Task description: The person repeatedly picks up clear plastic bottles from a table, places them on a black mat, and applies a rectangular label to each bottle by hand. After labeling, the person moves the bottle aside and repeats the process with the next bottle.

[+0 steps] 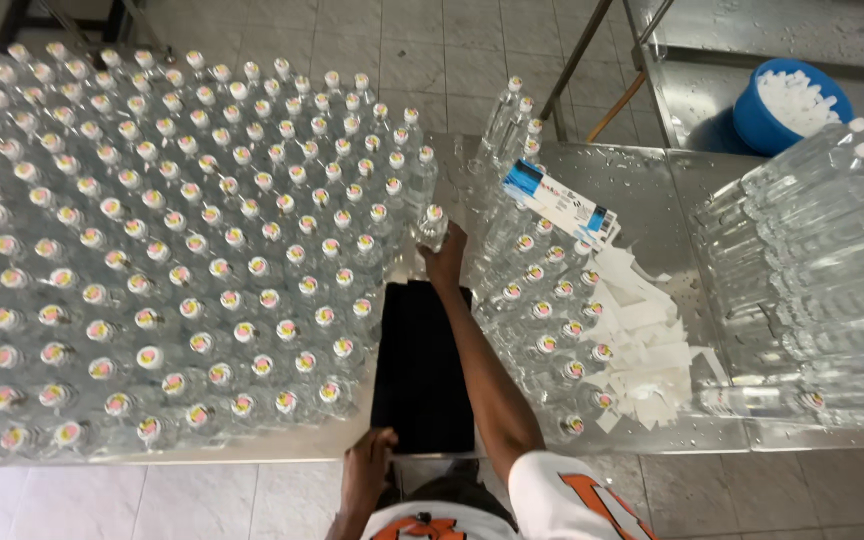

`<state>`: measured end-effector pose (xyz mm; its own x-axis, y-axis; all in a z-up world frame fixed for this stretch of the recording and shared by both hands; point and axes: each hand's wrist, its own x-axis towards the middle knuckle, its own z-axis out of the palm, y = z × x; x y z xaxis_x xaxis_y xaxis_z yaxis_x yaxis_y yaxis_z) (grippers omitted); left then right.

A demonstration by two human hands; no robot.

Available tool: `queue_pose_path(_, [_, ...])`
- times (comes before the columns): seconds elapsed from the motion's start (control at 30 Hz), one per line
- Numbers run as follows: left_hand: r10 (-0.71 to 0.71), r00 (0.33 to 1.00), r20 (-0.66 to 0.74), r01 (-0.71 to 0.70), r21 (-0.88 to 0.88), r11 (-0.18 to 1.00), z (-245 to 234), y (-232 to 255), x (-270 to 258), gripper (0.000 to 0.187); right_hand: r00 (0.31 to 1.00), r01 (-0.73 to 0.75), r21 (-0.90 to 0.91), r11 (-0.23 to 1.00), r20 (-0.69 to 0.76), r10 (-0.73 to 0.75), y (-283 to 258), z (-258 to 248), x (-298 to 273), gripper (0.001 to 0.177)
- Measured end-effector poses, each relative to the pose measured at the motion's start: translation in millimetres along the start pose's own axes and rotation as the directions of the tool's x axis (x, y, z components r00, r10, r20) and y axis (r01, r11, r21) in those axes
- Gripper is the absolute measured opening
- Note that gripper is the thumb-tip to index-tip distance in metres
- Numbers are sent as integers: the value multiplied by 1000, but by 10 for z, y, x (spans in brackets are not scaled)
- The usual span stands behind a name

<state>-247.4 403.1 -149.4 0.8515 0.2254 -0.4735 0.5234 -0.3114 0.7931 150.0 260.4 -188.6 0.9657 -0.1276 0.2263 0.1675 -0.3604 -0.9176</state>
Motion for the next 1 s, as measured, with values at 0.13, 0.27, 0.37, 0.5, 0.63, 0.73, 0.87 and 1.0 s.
queue_pose_path(0.13, [-76, 992, -96, 77, 3, 997, -52, -277, -127, 63, 998, -63, 16, 998, 10, 63, -8, 193, 518, 86])
queue_pose_path(0.27, [-157, 987, -31, 157, 4, 988, -79, -157, -84, 71, 987, -163, -30, 986, -2, 163, -4, 327, 583, 88])
queue_pose_path(0.37, [-111, 993, 35, 106, 122, 987, -26, 60, 33, 69, 988, -154, 94, 984, 24, 153, 38, 350, 490, 100])
queue_pose_path(0.5, [230, 973, 32, -201, -380, 903, 55, 544, 178, 47, 988, -154, 150, 977, 47, 149, -188, 171, -260, 84])
queue_pose_path(0.63, [228, 966, 120, -40, -806, 590, 13, 1352, 398, 84, 979, -199, 319, 927, 102, 175, -1476, -467, -1681, 64])
queue_pose_path(0.73, [309, 924, 225, -122, -593, 796, -19, 1944, 212, 92, 951, -306, 430, 850, 184, 249, -1689, -757, -2135, 69])
queue_pose_path(0.87, [533, 811, 241, -393, -450, 802, 293, 1745, 335, 87, 895, -444, 568, 693, 317, 313, -2036, -1200, -2497, 76])
queue_pose_path(1.0, [732, 680, -42, -707, -303, 639, 309, 2062, 514, 94, 797, -557, 444, 701, 524, 301, -2171, -1708, -2477, 83])
